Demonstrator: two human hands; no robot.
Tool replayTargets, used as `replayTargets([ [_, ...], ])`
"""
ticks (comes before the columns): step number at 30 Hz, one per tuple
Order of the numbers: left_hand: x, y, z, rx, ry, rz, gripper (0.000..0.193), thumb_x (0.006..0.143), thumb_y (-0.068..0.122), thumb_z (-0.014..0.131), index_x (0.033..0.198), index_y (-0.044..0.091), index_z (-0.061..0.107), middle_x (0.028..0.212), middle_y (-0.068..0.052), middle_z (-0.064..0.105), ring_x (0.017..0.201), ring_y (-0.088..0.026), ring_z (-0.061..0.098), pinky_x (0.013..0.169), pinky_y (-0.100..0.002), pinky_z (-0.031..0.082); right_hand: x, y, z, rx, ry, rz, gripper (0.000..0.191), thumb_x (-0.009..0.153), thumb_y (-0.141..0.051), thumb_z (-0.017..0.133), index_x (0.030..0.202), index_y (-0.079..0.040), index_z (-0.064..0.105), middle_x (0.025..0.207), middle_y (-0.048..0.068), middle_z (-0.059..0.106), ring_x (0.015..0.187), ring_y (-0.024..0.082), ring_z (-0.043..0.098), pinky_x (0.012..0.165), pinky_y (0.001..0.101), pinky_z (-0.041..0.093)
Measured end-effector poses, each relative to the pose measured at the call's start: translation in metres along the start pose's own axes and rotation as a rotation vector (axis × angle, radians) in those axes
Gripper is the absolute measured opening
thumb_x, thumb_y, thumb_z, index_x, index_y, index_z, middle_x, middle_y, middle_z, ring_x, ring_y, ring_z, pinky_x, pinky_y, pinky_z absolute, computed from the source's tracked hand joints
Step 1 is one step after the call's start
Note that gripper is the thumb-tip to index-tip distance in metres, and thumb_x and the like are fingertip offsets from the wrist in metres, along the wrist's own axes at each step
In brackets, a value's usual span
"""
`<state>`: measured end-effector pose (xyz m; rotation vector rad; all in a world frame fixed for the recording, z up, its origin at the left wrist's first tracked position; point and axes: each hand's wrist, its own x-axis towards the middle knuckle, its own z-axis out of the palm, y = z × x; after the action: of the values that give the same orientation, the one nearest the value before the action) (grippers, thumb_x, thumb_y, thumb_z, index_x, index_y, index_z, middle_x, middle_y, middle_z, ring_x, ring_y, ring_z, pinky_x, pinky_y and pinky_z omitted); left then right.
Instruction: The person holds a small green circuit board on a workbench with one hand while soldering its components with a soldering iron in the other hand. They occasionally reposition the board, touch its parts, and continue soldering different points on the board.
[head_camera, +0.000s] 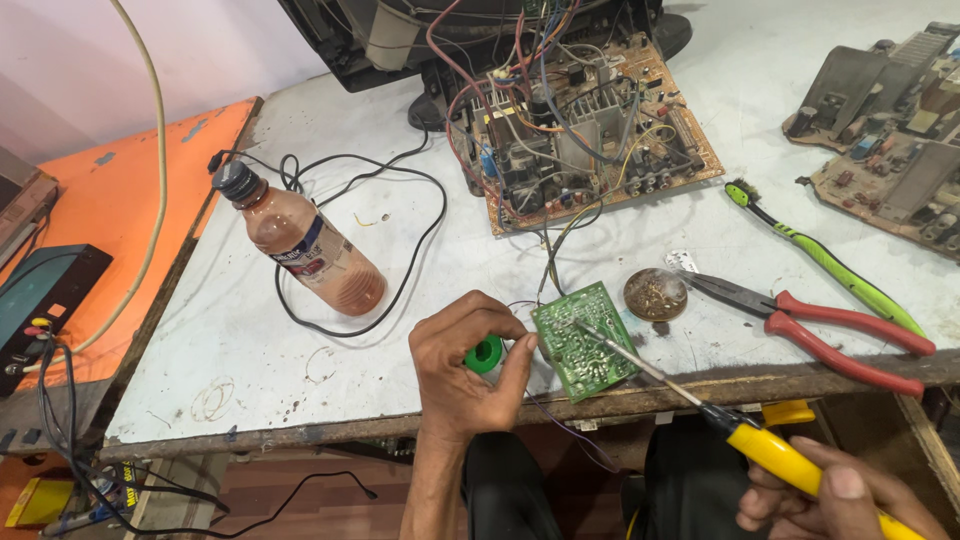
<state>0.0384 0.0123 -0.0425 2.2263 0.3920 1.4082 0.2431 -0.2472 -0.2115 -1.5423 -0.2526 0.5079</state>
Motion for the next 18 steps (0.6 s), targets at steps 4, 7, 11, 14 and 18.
replayTargets([
  [4,-0.001,-0.001,-0.002,-0.041,0.011,-0.035,0.013,0.077,0.001,0.076,0.072,0.004,0.064,0.071,-0.006,0.066,0.059,-0.011,0.061,0.054,-0.024,0.041,0.015,0.035,-0.028,0.008,-0.082,-0.093,0.065,0.108,-0.039,0.051,0.138,0.019,0.051,0.101,0.042,0.069,0.076,0.041,0.075,0.065,0.0476,0.064],
  [7,-0.001,-0.001,-0.002,-0.073,0.032,-0.097,0.011,0.081,0.002,0.076,0.076,0.004,0.067,0.070,-0.004,0.065,0.060,-0.008,0.060,0.056,-0.023,0.042,0.026,0.057,-0.046,-0.077,-0.115,-0.100,0.060,0.109,-0.035,0.052,0.144,0.014,0.054,0.107,0.037,0.069,0.082,0.042,0.078,0.070,0.0459,0.064],
  [11,0.002,-0.002,0.000,-0.078,0.032,-0.249,0.013,0.078,0.005,0.078,0.091,0.000,0.076,0.060,-0.001,0.060,0.055,-0.005,0.049,0.051,-0.022,0.034,0.035,0.079,-0.059,-0.036,-0.333,-0.229,0.051,0.105,-0.028,0.058,0.142,0.007,0.058,0.103,0.032,0.073,0.085,0.041,0.079,0.072,0.0456,0.068],
  [14,0.007,-0.005,0.003,-0.101,-0.044,-0.272,0.017,0.078,0.005,0.079,0.095,0.000,0.078,0.060,0.000,0.061,0.054,-0.004,0.050,0.050,-0.022,0.035,0.041,0.091,-0.060,-0.191,-0.286,-0.378,0.044,0.099,-0.025,0.060,0.132,0.003,0.063,0.098,0.027,0.074,0.080,0.036,0.079,0.071,0.0443,0.068],
  [18,0.011,-0.010,0.005,-0.086,-0.101,-0.257,0.018,0.078,0.005,0.079,0.095,0.001,0.080,0.062,0.000,0.063,0.054,-0.004,0.051,0.050,-0.023,0.035,0.056,0.100,-0.061,-0.170,-0.512,-0.512,0.047,0.095,-0.025,0.065,0.132,0.003,0.062,0.100,0.025,0.076,0.083,0.033,0.082,0.077,0.0444,0.072],
])
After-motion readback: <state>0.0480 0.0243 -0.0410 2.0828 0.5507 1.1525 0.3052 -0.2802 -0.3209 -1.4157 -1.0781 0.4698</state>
